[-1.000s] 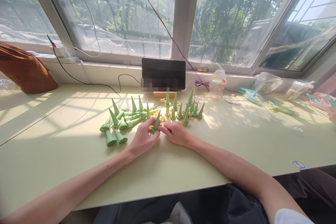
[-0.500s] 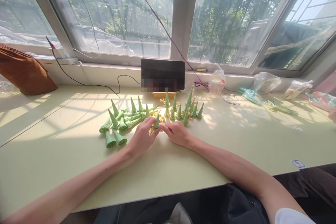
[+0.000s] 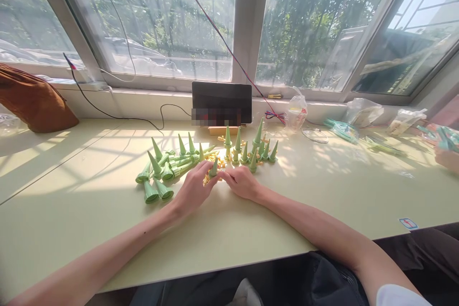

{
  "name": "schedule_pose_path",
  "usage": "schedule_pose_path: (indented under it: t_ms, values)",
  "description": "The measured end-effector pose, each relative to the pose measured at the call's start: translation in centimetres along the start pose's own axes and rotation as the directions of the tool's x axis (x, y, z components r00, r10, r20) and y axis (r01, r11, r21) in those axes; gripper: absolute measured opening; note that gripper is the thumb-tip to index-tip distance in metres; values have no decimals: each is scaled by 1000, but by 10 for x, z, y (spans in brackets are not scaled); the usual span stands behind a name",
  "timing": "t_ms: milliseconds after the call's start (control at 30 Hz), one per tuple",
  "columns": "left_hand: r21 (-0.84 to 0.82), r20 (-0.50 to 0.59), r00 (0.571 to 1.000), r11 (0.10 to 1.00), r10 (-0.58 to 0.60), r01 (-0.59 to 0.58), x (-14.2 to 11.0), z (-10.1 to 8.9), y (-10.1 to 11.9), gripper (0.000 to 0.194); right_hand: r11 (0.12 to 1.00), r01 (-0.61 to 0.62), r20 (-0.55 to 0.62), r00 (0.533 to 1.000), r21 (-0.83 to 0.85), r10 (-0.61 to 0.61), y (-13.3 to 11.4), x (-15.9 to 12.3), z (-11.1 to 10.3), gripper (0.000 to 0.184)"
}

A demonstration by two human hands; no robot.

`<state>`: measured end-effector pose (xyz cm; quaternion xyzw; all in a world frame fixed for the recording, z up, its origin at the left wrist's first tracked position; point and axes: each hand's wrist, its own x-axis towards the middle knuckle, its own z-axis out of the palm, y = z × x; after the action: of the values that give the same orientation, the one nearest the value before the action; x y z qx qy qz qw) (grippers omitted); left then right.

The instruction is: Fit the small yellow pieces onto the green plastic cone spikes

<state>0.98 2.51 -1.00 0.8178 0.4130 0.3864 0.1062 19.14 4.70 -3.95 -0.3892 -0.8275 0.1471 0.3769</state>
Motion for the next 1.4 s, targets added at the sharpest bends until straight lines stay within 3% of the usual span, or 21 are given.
schedule_pose_path:
  t_ms: [133,300,667,1033,1133,1233,1400]
  values:
    - [-3,2,1000,1000,-3,3,0,0,0,8,1000,-22,-57,998,21,23,-4,0,-1,33]
    - [4,14,1000,1000,0,0,1,1,-1,13,997,38,-132,991,66,-29,-5,-2,0,18]
    - [-70,91,996,998,13,-6,-1,3,-2,3,996,85,-315,945,-4,-82,-4,-4,-4,27]
    - [-54,147,988,998,47,-40,-3,6,-5,13,991,131,-264,955,-33,-135,-10,-4,-7,30]
    - [-62,123,992,998,37,-29,-4,5,-3,19,989,125,-321,936,-76,-143,-11,-3,-8,32]
    - [-56,53,998,998,21,-18,-3,5,-3,25,991,62,-445,889,-121,-110,-10,-1,-11,31]
    - [-36,10,1000,999,2,-2,-3,5,-2,19,987,-15,-540,839,-158,-73,-3,2,-13,23]
